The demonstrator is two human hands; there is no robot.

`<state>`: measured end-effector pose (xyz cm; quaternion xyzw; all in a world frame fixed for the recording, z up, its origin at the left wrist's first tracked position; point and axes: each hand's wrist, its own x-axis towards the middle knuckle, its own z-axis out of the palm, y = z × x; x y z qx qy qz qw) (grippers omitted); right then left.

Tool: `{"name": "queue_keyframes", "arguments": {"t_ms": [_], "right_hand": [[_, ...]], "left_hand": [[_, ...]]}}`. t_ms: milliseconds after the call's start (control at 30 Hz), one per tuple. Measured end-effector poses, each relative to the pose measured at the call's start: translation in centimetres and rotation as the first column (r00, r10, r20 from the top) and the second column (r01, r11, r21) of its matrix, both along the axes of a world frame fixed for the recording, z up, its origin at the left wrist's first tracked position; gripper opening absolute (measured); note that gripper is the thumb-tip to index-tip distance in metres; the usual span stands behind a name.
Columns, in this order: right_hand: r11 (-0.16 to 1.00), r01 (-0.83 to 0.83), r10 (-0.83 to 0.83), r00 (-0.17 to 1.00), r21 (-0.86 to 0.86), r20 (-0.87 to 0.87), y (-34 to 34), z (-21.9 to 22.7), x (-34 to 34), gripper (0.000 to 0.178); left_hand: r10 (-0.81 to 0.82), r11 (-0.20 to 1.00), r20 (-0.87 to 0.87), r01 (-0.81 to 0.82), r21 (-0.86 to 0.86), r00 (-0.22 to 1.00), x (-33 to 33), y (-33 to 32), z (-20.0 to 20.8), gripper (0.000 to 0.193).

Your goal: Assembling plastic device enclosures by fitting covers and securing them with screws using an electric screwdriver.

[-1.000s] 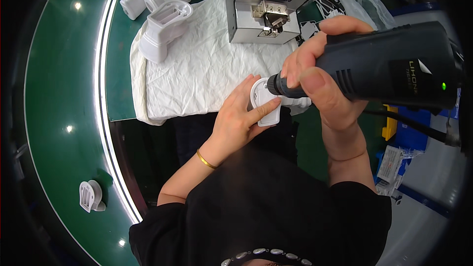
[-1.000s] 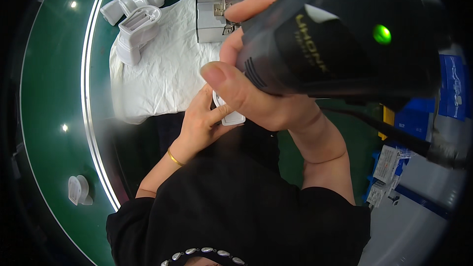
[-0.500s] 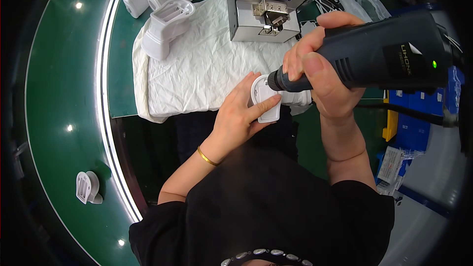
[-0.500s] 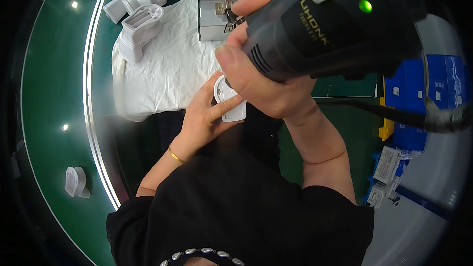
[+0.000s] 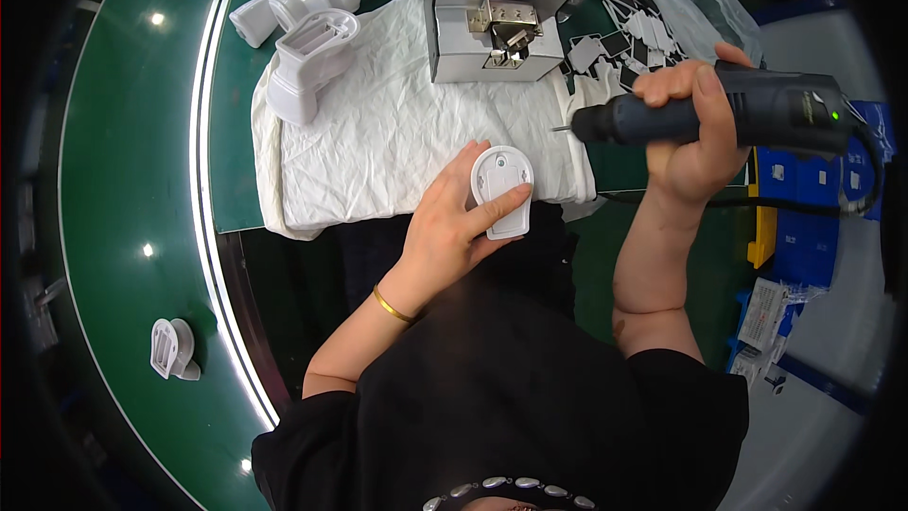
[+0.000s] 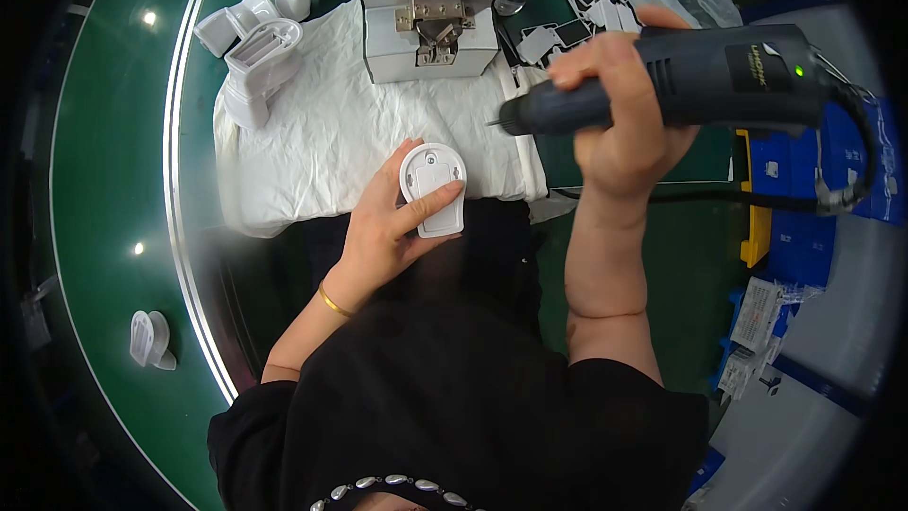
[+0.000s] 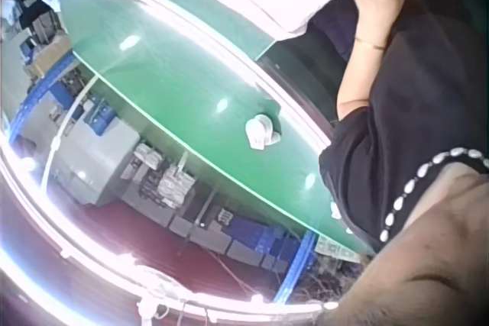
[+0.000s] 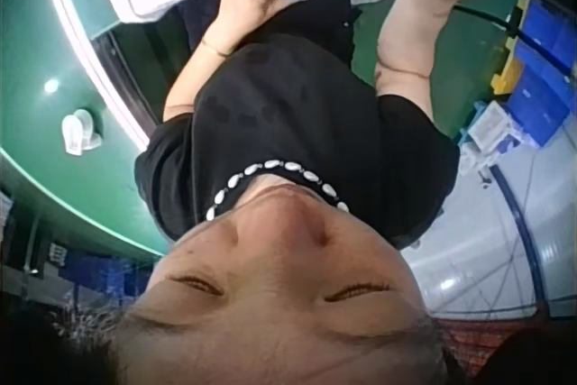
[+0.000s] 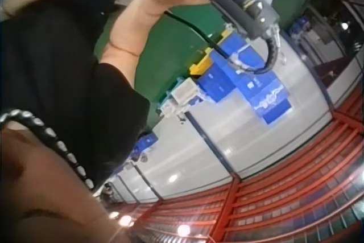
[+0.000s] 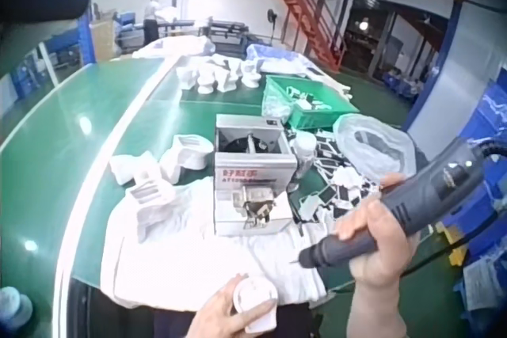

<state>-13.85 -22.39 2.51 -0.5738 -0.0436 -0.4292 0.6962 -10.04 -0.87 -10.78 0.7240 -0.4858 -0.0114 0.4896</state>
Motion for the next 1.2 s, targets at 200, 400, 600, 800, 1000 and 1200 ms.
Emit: {"name": "queue_keyframes", "arguments": {"t_ms": [200,400,600,800,1000,1200], "right_hand": [[0.965,0.245,-0.259,0.936,-0.09,-0.239,-2.2,-3.6,-1.3,0.036],[0.965,0.221,-0.249,0.942,-0.144,-0.226,-1.4,-4.1,-1.0,0.036],[0.967,0.185,-0.224,0.946,-0.177,-0.233,-0.9,-4.1,-0.6,0.036],[0.97,0.195,-0.229,0.932,-0.144,-0.28,-1.1,-3.8,-0.6,0.037],[0.975,0.172,-0.203,0.943,-0.138,-0.264,-1.5,-3.8,-0.7,0.038],[0.976,0.186,-0.212,0.93,-0.112,-0.299,-1.4,-3.7,-0.2,0.041]], "left_hand": [[-0.002,0.999,0.021,0.001,0.038,1.0,0.1,0.0,-0.1,0.065],[0.024,0.997,0.347,-0.049,0.064,0.937,-0.2,0.4,1.1,0.051],[-0.265,0.927,0.421,0.11,0.358,0.868,1.5,2.0,5.6,0.039],[-0.159,0.971,0.365,0.077,0.227,0.918,6.4,5.0,10.0,0.037],[0.436,0.861,-0.199,-0.471,-0.189,0.878,19.5,9.0,13.9,0.048],[0.469,0.873,-0.36,-0.485,0.051,0.807,37.7,6.2,5.9,0.038]]}}
